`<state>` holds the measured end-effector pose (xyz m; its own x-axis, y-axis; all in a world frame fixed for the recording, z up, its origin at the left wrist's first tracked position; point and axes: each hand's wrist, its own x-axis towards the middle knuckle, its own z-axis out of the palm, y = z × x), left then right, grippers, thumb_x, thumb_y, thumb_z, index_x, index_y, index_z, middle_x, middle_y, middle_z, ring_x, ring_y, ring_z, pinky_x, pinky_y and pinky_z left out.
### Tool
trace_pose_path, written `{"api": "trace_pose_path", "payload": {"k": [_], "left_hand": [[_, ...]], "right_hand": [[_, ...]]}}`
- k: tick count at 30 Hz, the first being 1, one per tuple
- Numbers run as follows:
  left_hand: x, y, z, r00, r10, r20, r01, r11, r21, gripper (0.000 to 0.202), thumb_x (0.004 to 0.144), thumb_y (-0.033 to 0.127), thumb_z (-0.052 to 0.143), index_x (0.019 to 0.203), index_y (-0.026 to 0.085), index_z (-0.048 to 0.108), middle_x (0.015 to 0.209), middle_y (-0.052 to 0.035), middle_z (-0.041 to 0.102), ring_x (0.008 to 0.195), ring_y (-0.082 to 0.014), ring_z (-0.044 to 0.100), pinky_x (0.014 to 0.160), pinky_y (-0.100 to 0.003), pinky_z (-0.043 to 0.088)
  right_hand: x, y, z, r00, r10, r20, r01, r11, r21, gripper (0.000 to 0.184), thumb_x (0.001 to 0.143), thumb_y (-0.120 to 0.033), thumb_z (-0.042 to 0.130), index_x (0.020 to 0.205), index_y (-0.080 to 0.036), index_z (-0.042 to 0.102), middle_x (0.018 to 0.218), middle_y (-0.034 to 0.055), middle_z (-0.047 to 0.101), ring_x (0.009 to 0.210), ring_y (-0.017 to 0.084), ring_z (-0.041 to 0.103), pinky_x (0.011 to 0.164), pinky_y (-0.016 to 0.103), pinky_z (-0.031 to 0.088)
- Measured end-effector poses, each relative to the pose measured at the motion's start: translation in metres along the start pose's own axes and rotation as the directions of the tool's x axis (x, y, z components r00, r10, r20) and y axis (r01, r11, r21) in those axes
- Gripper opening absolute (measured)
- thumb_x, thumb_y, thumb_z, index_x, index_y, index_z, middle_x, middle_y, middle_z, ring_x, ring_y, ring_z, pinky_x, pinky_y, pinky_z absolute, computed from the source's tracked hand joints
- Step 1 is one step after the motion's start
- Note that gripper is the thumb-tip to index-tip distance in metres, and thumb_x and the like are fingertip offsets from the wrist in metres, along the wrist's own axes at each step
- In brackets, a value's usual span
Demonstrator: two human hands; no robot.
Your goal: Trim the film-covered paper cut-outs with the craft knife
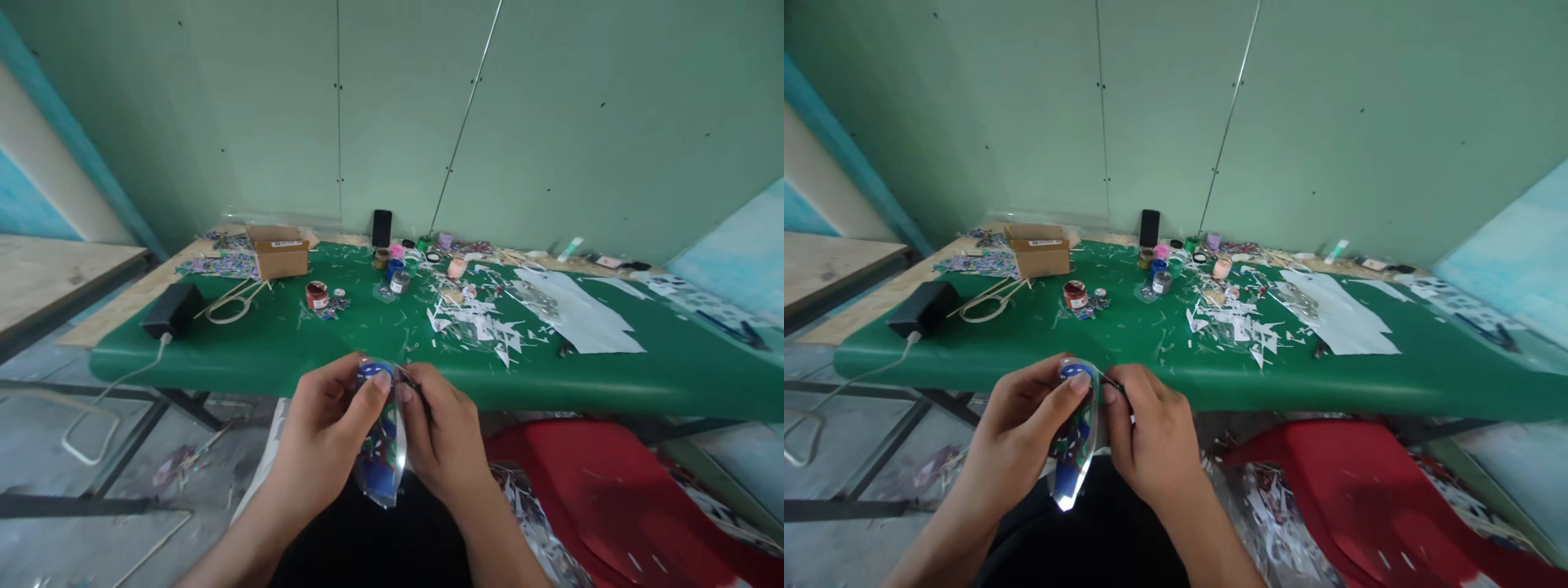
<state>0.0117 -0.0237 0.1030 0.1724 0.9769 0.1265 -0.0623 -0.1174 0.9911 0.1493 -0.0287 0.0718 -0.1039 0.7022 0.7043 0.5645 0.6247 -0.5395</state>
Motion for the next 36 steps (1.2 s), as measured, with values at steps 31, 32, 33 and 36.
{"api": "trace_pose_path", "payload": {"k": [31, 32, 33, 36], "left_hand": [[-0.004, -0.004, 0.008, 0.998, 0.037, 0.05, -0.042, 0.995, 0.091, 0.035, 0.089, 0.035, 0.052, 0.06, 0.018, 0.042, 0.057, 0.0063, 0.032, 0.053, -0.0082, 0.026, 0.045, -0.022, 0.023], [-0.004, -0.004, 0.007, 0.997, 0.046, 0.063, -0.053, 0.993, 0.108, 0.035, 0.089, 0.035, 0.051, 0.06, 0.019, 0.042, 0.058, 0.0062, 0.032, 0.053, -0.0084, 0.026, 0.046, -0.022, 0.023], [-0.004, -0.005, 0.007, 0.996, 0.056, 0.071, -0.065, 0.99, 0.128, 0.034, 0.09, 0.035, 0.051, 0.061, 0.019, 0.043, 0.058, 0.006, 0.033, 0.054, -0.0086, 0.027, 0.046, -0.022, 0.024], [-0.004, -0.006, 0.006, 0.994, 0.066, 0.086, -0.081, 0.981, 0.179, 0.034, 0.091, 0.037, 0.05, 0.063, 0.018, 0.044, 0.06, 0.0054, 0.035, 0.055, -0.0091, 0.029, 0.047, -0.022, 0.025]], "right_hand": [[-0.01, -0.003, 0.011, 0.995, 0.075, -0.071, -0.08, 0.994, -0.069, 0.017, 0.093, -0.026, 0.038, 0.096, -0.024, 0.054, 0.071, -0.0011, 0.071, 0.052, 0.014, 0.065, 0.045, 0.021, 0.043], [-0.011, -0.002, 0.012, 0.993, 0.097, -0.066, -0.101, 0.993, -0.06, 0.017, 0.093, -0.026, 0.038, 0.097, -0.024, 0.055, 0.072, -0.0011, 0.071, 0.053, 0.014, 0.065, 0.046, 0.021, 0.044], [-0.013, -0.001, 0.012, 0.991, 0.114, -0.069, -0.118, 0.992, -0.053, 0.018, 0.094, -0.027, 0.039, 0.098, -0.024, 0.056, 0.073, -0.0013, 0.071, 0.053, 0.014, 0.065, 0.047, 0.021, 0.044], [-0.017, 0.001, 0.014, 0.987, 0.135, -0.082, -0.138, 0.99, -0.035, 0.018, 0.095, -0.026, 0.039, 0.099, -0.025, 0.057, 0.074, -0.0021, 0.072, 0.053, 0.014, 0.064, 0.049, 0.021, 0.046]]}}
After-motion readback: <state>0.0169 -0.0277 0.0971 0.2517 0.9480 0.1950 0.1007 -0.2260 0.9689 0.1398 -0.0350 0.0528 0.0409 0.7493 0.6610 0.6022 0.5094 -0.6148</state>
